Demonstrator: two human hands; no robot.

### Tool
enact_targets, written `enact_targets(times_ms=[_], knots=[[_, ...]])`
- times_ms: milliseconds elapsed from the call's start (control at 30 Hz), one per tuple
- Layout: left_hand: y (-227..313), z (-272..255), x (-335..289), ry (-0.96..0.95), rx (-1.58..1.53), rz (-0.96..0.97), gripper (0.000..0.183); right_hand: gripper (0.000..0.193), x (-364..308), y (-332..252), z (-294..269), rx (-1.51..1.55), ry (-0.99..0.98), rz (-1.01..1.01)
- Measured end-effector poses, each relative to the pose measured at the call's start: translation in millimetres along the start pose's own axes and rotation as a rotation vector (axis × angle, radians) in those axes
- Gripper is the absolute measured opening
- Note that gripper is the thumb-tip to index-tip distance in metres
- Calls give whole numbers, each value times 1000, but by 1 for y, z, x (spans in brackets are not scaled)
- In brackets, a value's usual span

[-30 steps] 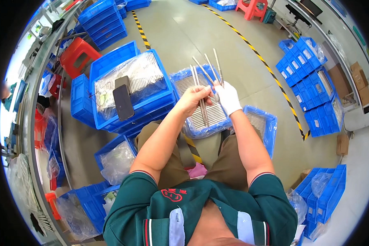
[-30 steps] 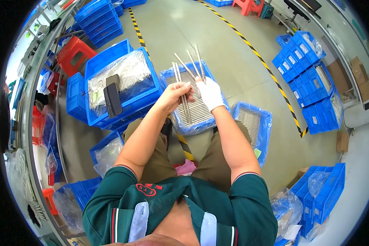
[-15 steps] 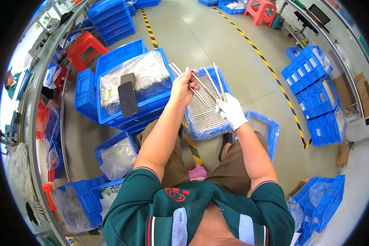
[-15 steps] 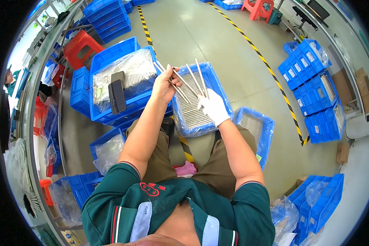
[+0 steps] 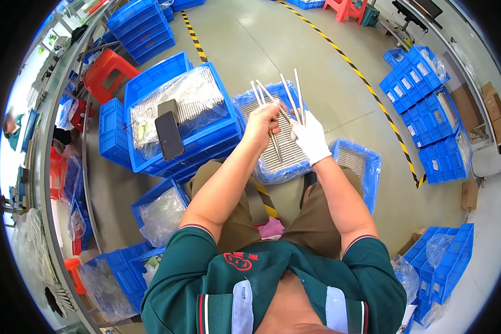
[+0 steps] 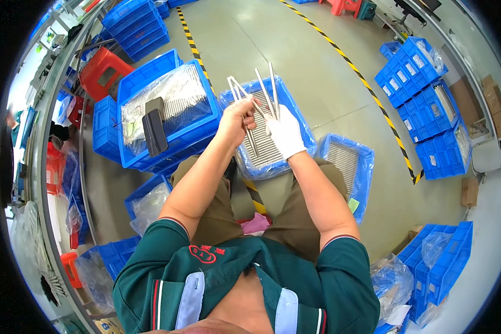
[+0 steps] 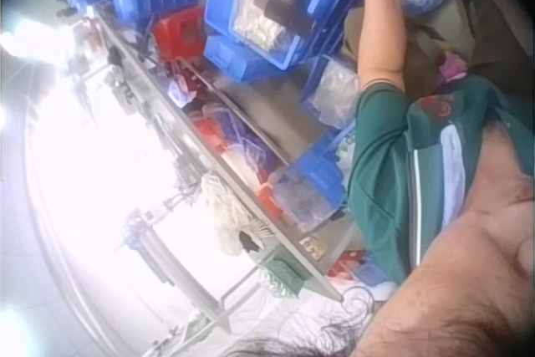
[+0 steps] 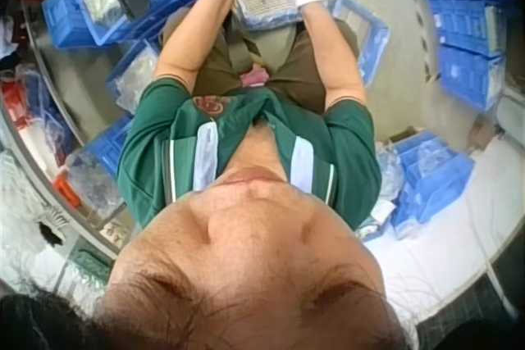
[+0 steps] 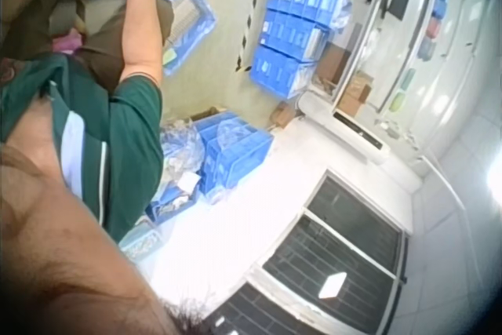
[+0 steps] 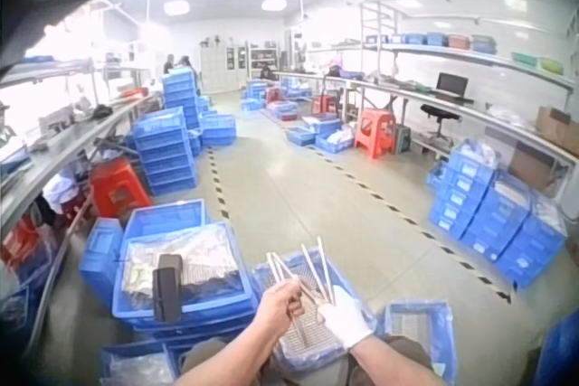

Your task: The person sits on the floor and repeatedly picks up bundles of metal rods from a blue crate, separates them, and places them into another crate. The person handles the rods by hand, organizing them into neat stacks within the containers.

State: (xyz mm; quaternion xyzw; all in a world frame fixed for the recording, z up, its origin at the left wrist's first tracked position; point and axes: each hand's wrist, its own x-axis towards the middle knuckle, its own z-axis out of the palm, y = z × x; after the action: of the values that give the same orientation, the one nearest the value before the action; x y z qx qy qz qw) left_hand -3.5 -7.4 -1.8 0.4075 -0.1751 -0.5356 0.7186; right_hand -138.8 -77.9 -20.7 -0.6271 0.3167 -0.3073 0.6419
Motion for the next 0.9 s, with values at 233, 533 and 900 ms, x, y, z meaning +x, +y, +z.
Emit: enact_targets(times_ms=[233,533,900], knots=[[-18,21,-18,-15,90,-69,25,18,2,-9,10,172,79,72],[-11,9,-15,-99,413,-157,16,21,26,-30,-21,54,66,203],[-34,15,-40,-405,291,-437,27,22,74,-15,-83,271,576,94]])
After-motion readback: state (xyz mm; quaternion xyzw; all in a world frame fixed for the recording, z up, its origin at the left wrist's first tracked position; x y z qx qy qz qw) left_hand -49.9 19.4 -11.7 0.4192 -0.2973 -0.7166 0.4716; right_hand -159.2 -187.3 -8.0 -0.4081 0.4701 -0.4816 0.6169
